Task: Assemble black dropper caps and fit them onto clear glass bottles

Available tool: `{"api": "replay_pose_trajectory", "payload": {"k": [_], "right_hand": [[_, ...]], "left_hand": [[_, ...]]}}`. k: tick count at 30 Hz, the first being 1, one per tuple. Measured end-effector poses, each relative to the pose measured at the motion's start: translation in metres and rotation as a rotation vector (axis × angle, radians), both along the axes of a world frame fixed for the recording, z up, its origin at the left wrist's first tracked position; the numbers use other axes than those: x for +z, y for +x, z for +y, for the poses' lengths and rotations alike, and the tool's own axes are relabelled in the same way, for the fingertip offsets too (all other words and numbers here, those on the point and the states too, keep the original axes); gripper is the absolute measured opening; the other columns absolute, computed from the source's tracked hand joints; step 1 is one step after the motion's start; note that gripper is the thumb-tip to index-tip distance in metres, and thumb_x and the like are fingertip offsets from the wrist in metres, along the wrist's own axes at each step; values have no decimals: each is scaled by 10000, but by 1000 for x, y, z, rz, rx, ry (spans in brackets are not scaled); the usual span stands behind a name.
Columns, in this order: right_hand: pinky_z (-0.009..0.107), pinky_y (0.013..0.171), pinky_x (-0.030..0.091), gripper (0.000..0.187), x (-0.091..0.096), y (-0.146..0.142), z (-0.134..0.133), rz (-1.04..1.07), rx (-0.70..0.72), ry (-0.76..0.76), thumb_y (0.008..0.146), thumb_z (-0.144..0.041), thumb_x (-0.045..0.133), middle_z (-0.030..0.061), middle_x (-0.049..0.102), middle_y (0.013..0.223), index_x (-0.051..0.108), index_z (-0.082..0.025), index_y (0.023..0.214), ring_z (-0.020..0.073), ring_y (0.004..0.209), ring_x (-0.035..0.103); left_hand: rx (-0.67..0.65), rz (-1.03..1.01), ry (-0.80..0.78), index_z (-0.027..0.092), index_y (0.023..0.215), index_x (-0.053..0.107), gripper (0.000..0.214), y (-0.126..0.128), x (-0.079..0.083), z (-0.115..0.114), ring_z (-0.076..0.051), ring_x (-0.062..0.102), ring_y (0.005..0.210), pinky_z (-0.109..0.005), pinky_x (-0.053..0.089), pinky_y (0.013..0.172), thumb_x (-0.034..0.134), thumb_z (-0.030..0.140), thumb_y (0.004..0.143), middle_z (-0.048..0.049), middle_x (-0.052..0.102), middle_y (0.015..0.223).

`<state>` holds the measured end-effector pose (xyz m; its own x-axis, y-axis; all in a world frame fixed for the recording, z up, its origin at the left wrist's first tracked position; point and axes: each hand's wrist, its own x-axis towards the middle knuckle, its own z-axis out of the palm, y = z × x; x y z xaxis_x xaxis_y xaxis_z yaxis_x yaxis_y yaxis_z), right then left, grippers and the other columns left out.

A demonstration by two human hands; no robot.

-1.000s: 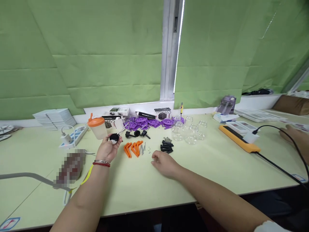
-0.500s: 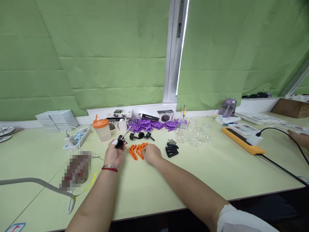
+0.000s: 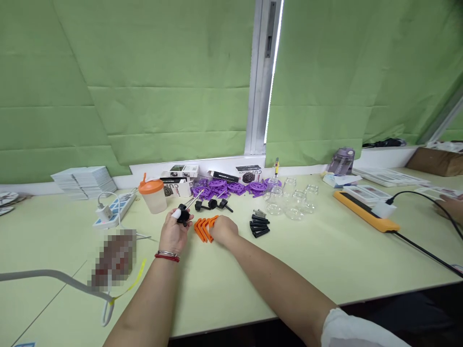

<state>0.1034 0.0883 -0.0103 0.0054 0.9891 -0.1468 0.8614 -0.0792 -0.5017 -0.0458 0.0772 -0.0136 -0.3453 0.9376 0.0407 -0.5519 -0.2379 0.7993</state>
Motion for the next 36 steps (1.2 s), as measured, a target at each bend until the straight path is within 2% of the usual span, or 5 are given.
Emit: {"api": "replay_pose_trajectory", "payload": {"k": [14, 18, 23, 30, 36], "right_hand": [[287, 607, 426, 273, 4, -1, -2, -40, 64, 74, 692, -355, 675, 125, 710, 899, 695, -166, 888, 253, 840, 671], [264, 542, 383, 171, 12, 11, -4, 20, 50, 70, 670, -310, 673, 88, 696, 802, 680, -178, 776, 219, 742, 656], [228, 485, 304, 166, 19, 46, -3, 350, 100, 55, 679, -271, 656, -2, 542, 536, 586, -164, 572, 108, 517, 484], [201, 457, 204, 271, 17, 119, -6, 1106, 155, -152, 711, -386, 695, -52, 451, 548, 541, -162, 698, 59, 477, 312], [205, 465, 287, 386, 0, 164, -19, 1316, 351, -269, 721, -480, 707, 42, 637, 746, 528, -163, 851, 95, 561, 517]], "left_hand": [[-8, 84, -11, 215, 913, 470, 192, -1, -4, 2, -193, 671, 664, -252, 446, 522, 593, 249, 770, -49, 677, 834], [27, 120, -18, 205, 912, 489, 158, 2, -2, 0, -176, 655, 645, -244, 447, 502, 546, 324, 825, -63, 677, 837], [4, 120, -19, 195, 897, 505, 188, 4, 0, -2, -156, 638, 624, -235, 463, 509, 606, 299, 777, -33, 660, 782], [-67, 139, -62, 140, 880, 599, 248, 13, 1, -6, -138, 632, 659, -229, 505, 596, 693, 127, 651, -42, 663, 757], [-368, 322, -26, 138, 966, 655, 346, 30, 4, -21, -150, 626, 734, -261, 504, 658, 779, 173, 644, -64, 668, 871]]}}
